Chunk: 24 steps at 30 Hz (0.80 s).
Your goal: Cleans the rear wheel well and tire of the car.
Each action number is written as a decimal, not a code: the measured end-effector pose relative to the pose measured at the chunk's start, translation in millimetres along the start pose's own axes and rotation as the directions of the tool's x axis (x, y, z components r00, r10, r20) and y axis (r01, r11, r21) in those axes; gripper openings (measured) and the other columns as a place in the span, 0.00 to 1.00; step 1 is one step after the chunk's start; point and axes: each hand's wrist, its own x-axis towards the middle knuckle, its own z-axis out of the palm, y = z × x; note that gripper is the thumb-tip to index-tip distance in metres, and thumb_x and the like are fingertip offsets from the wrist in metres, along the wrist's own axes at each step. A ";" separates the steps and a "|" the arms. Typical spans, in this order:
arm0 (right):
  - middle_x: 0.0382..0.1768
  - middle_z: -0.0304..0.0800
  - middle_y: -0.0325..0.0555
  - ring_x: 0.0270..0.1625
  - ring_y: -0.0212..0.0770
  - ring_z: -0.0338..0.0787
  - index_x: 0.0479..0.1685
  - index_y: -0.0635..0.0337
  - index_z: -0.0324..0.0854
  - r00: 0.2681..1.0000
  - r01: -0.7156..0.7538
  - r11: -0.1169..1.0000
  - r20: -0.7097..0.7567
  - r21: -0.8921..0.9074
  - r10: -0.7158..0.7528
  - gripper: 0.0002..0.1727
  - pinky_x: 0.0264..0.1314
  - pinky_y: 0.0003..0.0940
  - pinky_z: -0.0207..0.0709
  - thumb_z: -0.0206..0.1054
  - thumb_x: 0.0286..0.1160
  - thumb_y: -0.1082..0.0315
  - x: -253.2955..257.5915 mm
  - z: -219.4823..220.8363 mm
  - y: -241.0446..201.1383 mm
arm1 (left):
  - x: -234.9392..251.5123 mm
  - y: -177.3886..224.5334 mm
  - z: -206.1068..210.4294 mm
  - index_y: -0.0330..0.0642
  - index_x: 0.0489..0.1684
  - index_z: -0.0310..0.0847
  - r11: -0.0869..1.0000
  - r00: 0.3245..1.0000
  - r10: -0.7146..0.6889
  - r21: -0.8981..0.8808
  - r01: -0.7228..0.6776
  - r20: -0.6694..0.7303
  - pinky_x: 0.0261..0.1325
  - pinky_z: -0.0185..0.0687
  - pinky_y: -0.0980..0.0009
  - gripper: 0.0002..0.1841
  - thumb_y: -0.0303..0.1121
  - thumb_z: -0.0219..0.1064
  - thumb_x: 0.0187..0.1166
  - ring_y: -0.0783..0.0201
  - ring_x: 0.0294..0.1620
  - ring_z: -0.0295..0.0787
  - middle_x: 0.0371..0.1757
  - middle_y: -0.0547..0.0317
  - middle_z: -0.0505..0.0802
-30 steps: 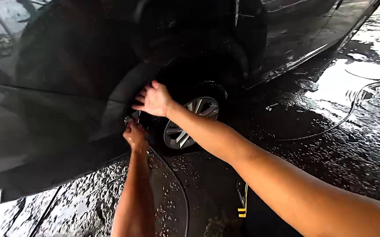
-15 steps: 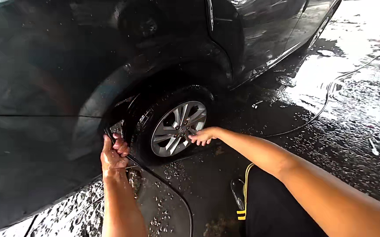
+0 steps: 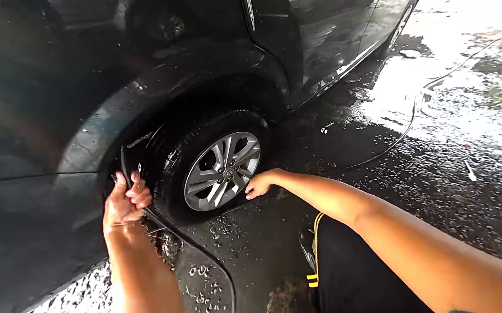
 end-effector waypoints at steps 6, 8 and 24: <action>0.62 0.89 0.65 0.69 0.61 0.86 0.69 0.65 0.84 0.962 0.081 0.988 -0.270 0.132 -0.043 0.24 0.77 0.64 0.70 0.57 0.92 0.54 -15.3 -19.9 -12.4 | 24.3 35.3 82.1 0.54 0.39 0.77 0.906 0.991 0.036 0.423 0.021 -0.126 0.10 0.58 0.84 0.24 0.54 0.38 0.95 0.80 0.07 0.58 0.13 0.77 0.68; 0.58 0.91 0.63 0.63 0.57 0.89 0.69 0.66 0.83 0.865 0.175 0.960 -0.501 0.217 -0.044 0.21 0.75 0.59 0.75 0.61 0.89 0.59 -27.1 -35.3 -29.8 | 33.1 38.5 113.6 0.54 0.37 0.77 0.850 0.982 0.099 0.527 0.000 -0.159 0.10 0.58 0.83 0.22 0.53 0.42 0.94 0.79 0.07 0.58 0.13 0.77 0.68; 0.49 0.87 0.54 0.29 0.40 0.88 0.90 0.55 0.56 0.452 0.648 0.163 -0.548 0.744 0.704 0.27 0.31 0.35 0.87 0.49 0.95 0.59 -125.7 -116.4 -66.1 | -18.5 -122.3 268.3 0.37 0.47 0.79 0.215 0.962 0.261 0.967 -0.137 0.078 0.27 0.83 0.48 0.23 0.49 0.46 0.94 0.50 0.20 0.84 0.20 0.50 0.84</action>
